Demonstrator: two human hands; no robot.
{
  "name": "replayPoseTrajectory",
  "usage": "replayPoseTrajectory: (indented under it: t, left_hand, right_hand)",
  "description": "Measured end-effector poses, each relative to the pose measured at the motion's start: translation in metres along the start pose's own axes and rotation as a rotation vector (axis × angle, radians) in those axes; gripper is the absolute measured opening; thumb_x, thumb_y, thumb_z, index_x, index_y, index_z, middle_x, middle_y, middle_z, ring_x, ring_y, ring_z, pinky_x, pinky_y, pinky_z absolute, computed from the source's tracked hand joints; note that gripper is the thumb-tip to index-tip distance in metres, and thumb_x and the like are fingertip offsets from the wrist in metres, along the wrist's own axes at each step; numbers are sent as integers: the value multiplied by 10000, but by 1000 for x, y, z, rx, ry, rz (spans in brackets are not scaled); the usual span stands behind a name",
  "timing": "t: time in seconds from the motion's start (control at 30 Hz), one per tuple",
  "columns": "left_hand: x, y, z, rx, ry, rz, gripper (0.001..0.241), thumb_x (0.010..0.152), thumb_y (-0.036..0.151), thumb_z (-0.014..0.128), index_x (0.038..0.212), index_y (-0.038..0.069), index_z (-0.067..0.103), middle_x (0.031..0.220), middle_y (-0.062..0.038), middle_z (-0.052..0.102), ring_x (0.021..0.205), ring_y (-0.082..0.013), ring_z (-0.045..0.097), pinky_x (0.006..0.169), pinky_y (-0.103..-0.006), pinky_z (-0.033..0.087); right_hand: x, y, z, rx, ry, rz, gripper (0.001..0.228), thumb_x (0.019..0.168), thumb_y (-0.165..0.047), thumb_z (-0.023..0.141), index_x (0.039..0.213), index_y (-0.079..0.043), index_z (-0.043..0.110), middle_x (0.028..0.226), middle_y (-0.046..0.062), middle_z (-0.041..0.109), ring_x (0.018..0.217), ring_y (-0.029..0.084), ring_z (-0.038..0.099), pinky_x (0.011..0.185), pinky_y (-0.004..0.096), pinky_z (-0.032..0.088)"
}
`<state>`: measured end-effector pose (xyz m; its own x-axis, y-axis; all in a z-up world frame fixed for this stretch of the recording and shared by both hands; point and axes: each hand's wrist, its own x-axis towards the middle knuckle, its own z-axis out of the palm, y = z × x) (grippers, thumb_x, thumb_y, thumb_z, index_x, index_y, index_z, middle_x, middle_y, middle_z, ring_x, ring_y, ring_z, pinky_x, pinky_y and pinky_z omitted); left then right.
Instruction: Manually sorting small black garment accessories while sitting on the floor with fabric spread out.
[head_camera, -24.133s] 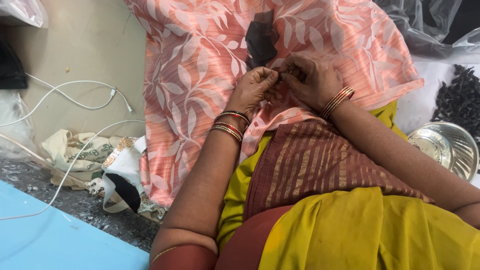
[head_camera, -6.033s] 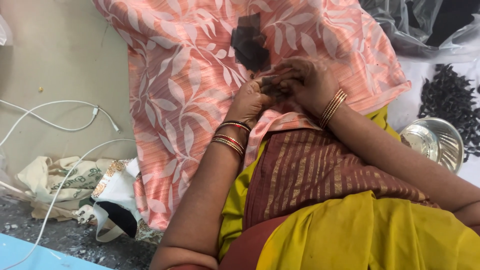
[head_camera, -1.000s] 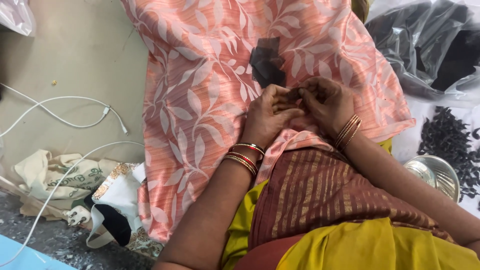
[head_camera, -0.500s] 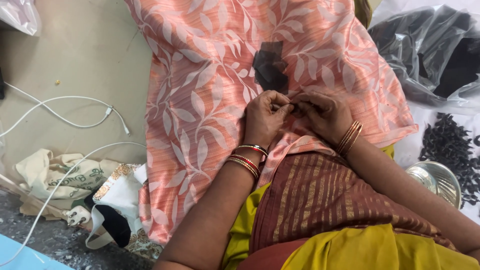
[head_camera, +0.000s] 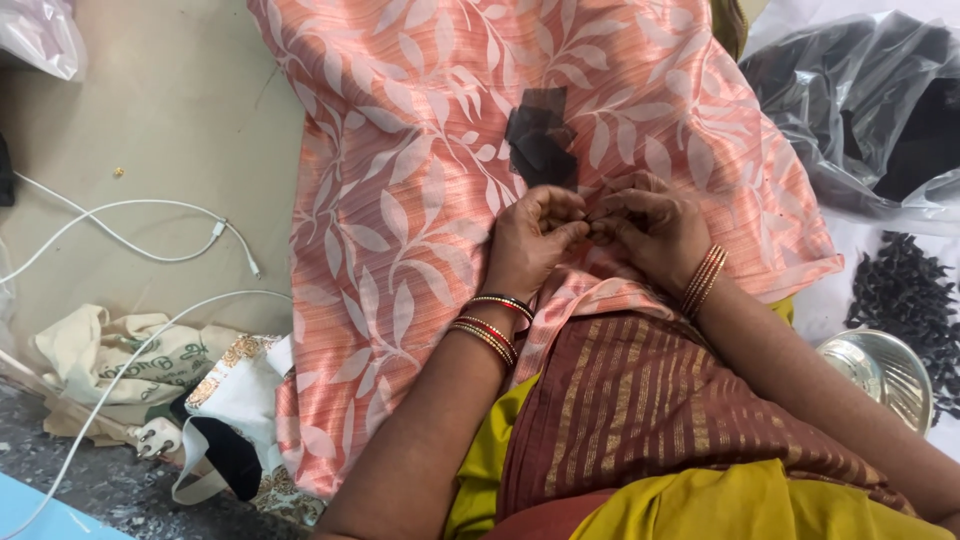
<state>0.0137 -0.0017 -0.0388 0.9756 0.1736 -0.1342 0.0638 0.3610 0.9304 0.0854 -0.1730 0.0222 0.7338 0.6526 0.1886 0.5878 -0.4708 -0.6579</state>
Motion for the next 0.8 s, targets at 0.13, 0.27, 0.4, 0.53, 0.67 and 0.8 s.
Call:
replayPoseTrajectory:
  t: [0.13, 0.27, 0.4, 0.53, 0.67, 0.8]
  left_hand:
    - [1, -9, -3, -38, -40, -135, 214, 906, -78, 671, 1102, 6, 692, 965, -58, 732, 833, -107, 708, 742, -251, 614]
    - [7, -28, -4, -78, -57, -209, 186, 921, -75, 685, 1100, -26, 697, 983, -87, 748, 822, -129, 717, 746, -253, 610]
    - [5, -27, -6, -206, -57, -155, 171, 905, -91, 716, 1069, -54, 689, 979, -104, 738, 839, -137, 715, 766, -266, 622]
    - [6, -28, -7, -222, -70, -138, 164, 897, -95, 718, 1051, -45, 700, 981, -96, 731, 842, -129, 714, 769, -267, 625]
    - [6, -15, -6, -342, -4, -212, 170, 864, -111, 698, 1007, -25, 665, 919, -111, 735, 775, -148, 709, 703, -267, 604]
    - [7, -19, -5, -357, -8, -284, 136, 856, -86, 702, 981, -39, 675, 865, -114, 737, 719, -182, 718, 641, -282, 599]
  right_hand:
    - [1, -3, 0, -11, -5, -39, 150, 833, -27, 789, 973, -47, 740, 1100, 89, 749, 974, 233, 744, 819, 330, 599]
    - [2, -5, -1, -16, -27, -71, 165, 823, -22, 786, 973, -54, 727, 1078, 84, 746, 985, 243, 746, 834, 338, 596]
    - [5, -12, -2, 55, -43, 23, 219, 840, -40, 787, 1045, -63, 715, 1076, 74, 748, 1001, 231, 747, 857, 332, 596]
    - [5, -15, -5, 100, -76, 151, 275, 848, -47, 783, 1115, -62, 720, 1085, 68, 753, 988, 209, 749, 855, 328, 599]
    - [7, -15, -12, 131, -121, -89, 306, 869, 5, 740, 1167, -67, 739, 1174, 101, 737, 1091, 241, 725, 937, 348, 590]
    - [3, -16, -10, 139, -130, -131, 286, 842, 23, 731, 1115, -59, 752, 1166, 111, 735, 1046, 240, 732, 889, 336, 609]
